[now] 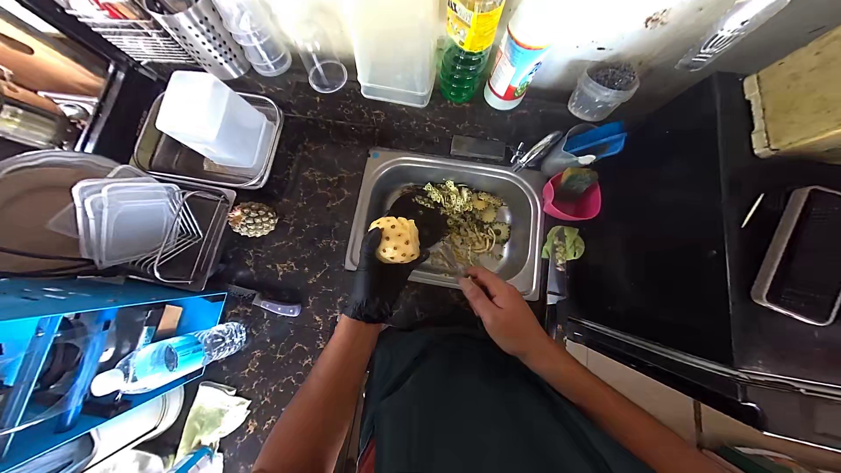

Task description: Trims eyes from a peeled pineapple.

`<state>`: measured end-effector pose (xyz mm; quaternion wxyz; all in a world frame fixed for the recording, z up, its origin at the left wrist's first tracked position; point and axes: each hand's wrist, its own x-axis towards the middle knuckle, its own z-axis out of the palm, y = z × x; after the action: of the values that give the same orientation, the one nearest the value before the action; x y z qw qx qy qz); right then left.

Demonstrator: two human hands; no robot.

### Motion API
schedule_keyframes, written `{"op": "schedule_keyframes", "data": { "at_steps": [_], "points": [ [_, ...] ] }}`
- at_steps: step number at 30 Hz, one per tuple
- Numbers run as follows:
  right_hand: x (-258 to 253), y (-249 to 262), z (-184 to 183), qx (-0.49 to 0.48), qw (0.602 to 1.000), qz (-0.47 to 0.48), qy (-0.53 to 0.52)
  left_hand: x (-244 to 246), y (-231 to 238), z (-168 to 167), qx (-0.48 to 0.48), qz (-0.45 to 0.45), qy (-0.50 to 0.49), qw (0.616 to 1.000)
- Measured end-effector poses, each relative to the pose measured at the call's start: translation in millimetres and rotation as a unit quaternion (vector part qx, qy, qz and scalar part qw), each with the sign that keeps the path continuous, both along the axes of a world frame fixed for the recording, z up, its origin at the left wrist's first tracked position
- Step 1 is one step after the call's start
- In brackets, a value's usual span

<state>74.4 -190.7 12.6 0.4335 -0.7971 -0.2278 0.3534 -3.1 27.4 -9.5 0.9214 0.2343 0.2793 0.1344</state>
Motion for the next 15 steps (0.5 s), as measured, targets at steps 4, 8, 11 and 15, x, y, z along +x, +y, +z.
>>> {"op": "schedule_keyframes", "data": {
  "at_steps": [4, 8, 11, 15],
  "points": [
    [-14, 13, 28, 0.054, 0.997, 0.015, -0.061, 7, -7, 11, 0.018, 0.016, -0.008, 1.0],
    [-15, 16, 30, 0.047, 0.996, 0.02, -0.068, 7, -13, 13, 0.034, 0.019, -0.027, 0.999],
    [-16, 15, 33, 0.038, 0.997, 0.023, -0.065, 4, -11, 4, 0.013, 0.032, -0.055, 0.998],
    [-18, 12, 42, 0.026, 0.998, 0.03, -0.049, 2, -12, 2, 0.05, 0.038, -0.069, 0.996]
  ]
}}
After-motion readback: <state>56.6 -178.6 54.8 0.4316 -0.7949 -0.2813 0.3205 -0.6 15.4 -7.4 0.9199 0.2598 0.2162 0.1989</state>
